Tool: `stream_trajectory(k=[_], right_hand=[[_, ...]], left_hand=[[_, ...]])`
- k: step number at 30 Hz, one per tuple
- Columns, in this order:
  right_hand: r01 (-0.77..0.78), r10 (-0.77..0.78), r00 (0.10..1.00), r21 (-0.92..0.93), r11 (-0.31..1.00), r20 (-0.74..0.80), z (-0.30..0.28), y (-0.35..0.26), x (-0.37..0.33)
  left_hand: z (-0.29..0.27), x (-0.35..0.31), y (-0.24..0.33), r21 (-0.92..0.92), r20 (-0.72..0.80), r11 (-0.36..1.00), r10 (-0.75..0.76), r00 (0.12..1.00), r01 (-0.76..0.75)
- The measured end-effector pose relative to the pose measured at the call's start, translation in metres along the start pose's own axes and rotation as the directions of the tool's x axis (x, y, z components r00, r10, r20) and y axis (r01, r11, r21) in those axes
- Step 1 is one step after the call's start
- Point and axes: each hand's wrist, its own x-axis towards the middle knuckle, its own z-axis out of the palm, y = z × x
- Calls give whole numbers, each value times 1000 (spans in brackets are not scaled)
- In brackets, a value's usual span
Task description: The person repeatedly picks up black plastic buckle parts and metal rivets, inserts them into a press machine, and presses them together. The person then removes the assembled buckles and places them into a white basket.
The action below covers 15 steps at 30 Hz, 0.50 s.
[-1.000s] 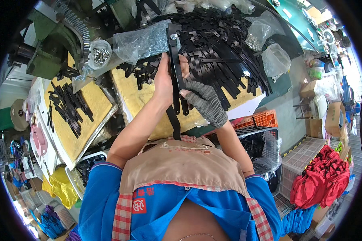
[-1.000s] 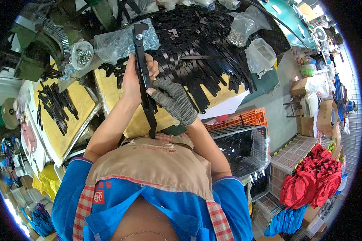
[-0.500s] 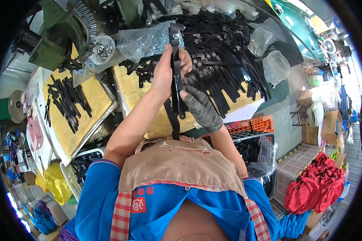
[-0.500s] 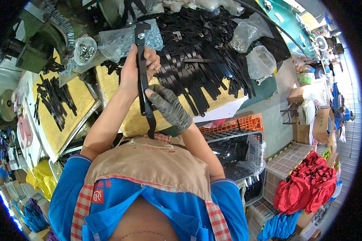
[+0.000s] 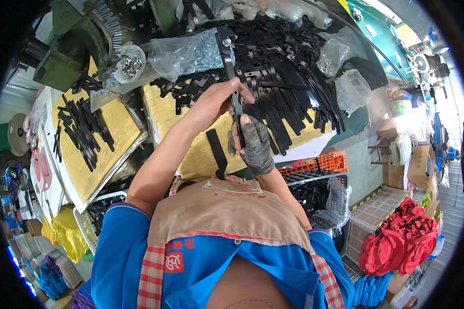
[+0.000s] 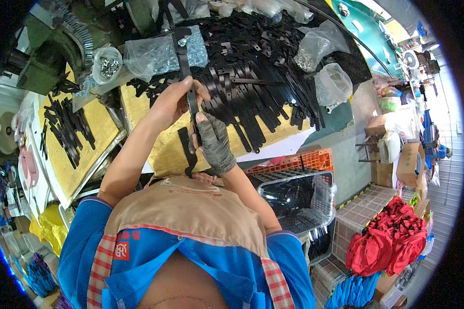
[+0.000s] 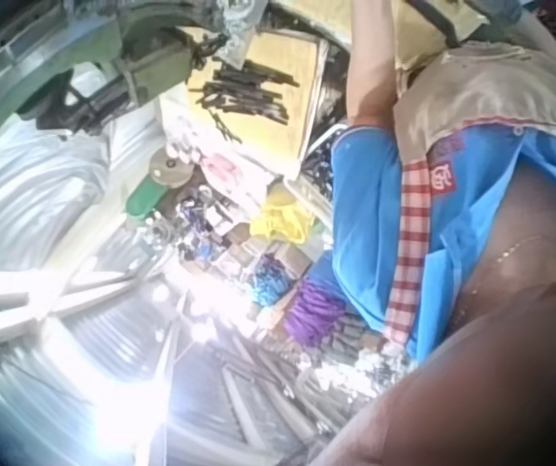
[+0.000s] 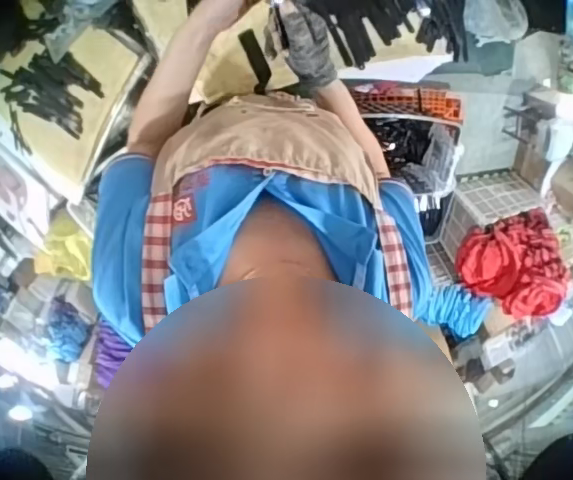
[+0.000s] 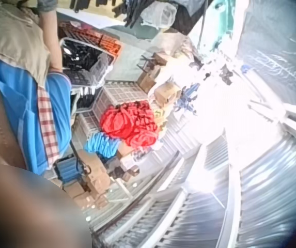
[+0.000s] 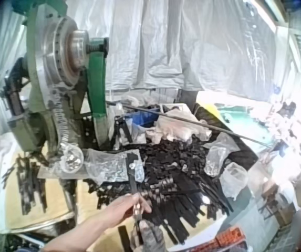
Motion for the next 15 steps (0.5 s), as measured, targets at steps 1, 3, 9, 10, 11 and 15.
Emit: stream_trajectory(k=[1, 3, 9, 10, 11, 15], right_hand=[[-3, 2, 1000, -24, 1000, -11, -1, 0, 2], [-45, 46, 999, -22, 999, 24, -9, 0, 6], [-129, 146, 976, -112, 985, 159, -19, -16, 1], [-143, 169, 971, -155, 977, 171, -22, -14, 0], [-112, 138, 983, -200, 973, 121, -21, -11, -1], [73, -49, 996, -329, 942, 79, -29, 2, 0]], left_hand=[[-4, 1, -6, -45, -7, 999, 11, 1000, -11], [-11, 1, -1, 47, 0, 999, -3, 1000, 3], [-14, 3, 4, 171, -49, 985, 27, 998, -18], [-18, 5, 5, 141, -19, 990, 4, 1000, -1], [-20, 6, 4, 112, 14, 994, -20, 1000, 18], [-15, 9, -1, 16, 91, 1000, 8, 996, -9]])
